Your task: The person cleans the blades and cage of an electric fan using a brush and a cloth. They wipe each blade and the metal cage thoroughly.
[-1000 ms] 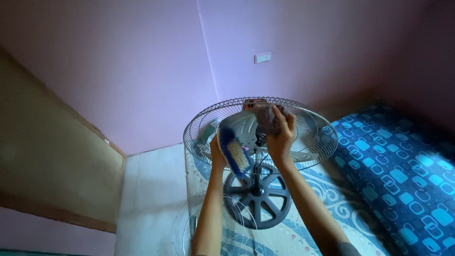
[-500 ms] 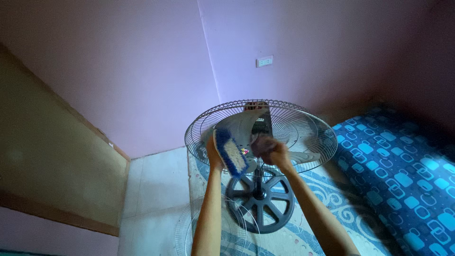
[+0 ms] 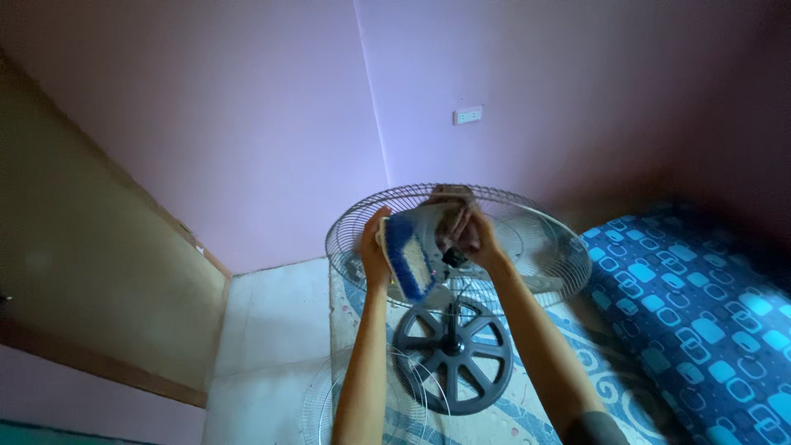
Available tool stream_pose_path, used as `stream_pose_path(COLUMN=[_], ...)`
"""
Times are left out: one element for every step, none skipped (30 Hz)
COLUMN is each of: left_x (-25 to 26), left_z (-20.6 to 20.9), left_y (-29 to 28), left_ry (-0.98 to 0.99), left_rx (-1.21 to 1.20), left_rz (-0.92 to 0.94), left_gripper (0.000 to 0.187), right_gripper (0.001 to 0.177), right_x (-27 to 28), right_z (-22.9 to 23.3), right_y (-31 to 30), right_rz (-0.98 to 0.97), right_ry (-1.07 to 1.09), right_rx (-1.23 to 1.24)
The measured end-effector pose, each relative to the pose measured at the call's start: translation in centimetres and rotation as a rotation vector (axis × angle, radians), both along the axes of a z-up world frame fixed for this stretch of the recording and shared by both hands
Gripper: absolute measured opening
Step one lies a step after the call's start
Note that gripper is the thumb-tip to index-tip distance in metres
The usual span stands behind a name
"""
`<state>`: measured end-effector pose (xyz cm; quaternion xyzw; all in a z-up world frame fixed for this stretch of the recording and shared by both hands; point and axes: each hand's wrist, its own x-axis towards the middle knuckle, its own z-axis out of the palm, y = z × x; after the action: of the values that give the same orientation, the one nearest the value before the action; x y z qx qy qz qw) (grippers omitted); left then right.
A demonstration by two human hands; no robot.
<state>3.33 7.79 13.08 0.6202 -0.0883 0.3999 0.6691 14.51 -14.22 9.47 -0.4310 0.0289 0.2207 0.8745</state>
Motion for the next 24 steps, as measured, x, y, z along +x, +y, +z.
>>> stream_pose_path(left_x=[-0.1,-0.4,-0.5,-0.6,-0.5,-0.4,-0.3,-0.2,-0.1,-0.1,0.0,0.1,0.3,0.3,0.2,0.1,0.0,0.0,0.2,0.4,0.6,0.7,0.8,0.9], left_z=[-0.1,-0.5,-0.7,-0.7,-0.7,-0.7,-0.6,-0.7,-0.8,-0.9,-0.9,-0.8,-0.8,-0.9,-1.1,-1.2,-1.3,-1.4,-1.4,-1.4,-1.4,-1.3,-1.3,-1.0], left_y=[0.2,0.5,0.8,1.1,1.4,1.6,1.8,1.7,1.5,1.5,1.5,1.3,1.1,1.0,0.9,1.1,1.4,1.4,1.5,1.2,0.9,0.7,0.6,0.5], left_ry=[-0.035,-0.017,-0.008,0.0,0.004,0.003,0.001,-0.003,-0.004,-0.013,-0.023,-0.032,-0.05,-0.003,0.062,0.147,0.166,0.185,0.205,0.166,0.127,0.089,0.052,0.011], left_rx=[0.101,0.091,0.086,0.081,0.075,0.075,0.082,0.091,0.098,0.112,0.12,0.125,0.126,0.078,0.007,-0.06,-0.018,0.021,0.06,0.08,0.101,0.123,0.146,0.17], left_rz=[0.08,0.075,0.07,0.061,0.056,0.05,0.048,0.046,0.045,0.043,0.036,0.023,0.012,-0.011,-0.035,-0.056,-0.023,0.009,0.041,0.041,0.041,0.038,0.035,0.033], left_gripper=[0.037,0.036,0.036,0.035,0.035,0.034,0.033,0.033,0.032,0.032,0.031,0.031,0.03,0.029,0.029,0.032,0.036,0.04,0.043,0.043,0.043,0.043,0.042,0.042], right_gripper=[0.032,0.033,0.032,0.032,0.034,0.037,0.035,0.035,0.035,0.035,0.035,0.036,0.036,0.036,0.036,0.036,0.036,0.037,0.037,0.037,0.037,0.037,0.038,0.038], right_x=[0.5,1.0,1.2,1.5,1.7,1.7,1.8,1.8,1.7,1.9,2.0,2.3,2.7,2.9,3.0,3.2,3.5,3.7,4.1,4.4,4.8,5.1,5.4,5.6], right_z=[-0.8,-1.6,-2.2,-2.6,-2.7,-2.7,-2.4,-2.1,-1.6,-0.8,-0.1,0.8,1.7,2.2,2.6,2.8,2.9,2.7,2.3,1.7,1.1,0.2,-0.7,-1.5], right_y=[0.8,1.5,2.1,2.3,2.6,2.8,3.0,2.9,2.9,3.1,3.3,3.3,3.3,3.3,3.1,3.4,3.6,3.7,3.9,3.9,4.1,4.4,4.8,5.2], right_rz=[0.065,0.126,0.183,0.293,0.401,0.504,0.51,0.526,0.53,0.513,0.491,0.458,0.42,0.387,0.35,0.322,0.298,0.278,0.272,0.264,0.262,0.265,0.273,0.286], right_ry=[-0.018,-0.034,-0.052,-0.216,-0.383,-0.551,-0.522,-0.512,-0.494,-0.447,-0.4,-0.348,-0.298,-0.255,-0.212,-0.18,-0.154,-0.126,-0.106,-0.082,-0.058,-0.034,-0.007,0.018], right_rx=[-0.07,-0.147,-0.248,-0.316,-0.383,-0.449,-0.525,-0.601,-0.61,-0.541,-0.463,-0.372,-0.263,-0.169,-0.063,-0.004,0.05,0.073,0.056,0.035,-0.011,-0.07,-0.134,-0.206])
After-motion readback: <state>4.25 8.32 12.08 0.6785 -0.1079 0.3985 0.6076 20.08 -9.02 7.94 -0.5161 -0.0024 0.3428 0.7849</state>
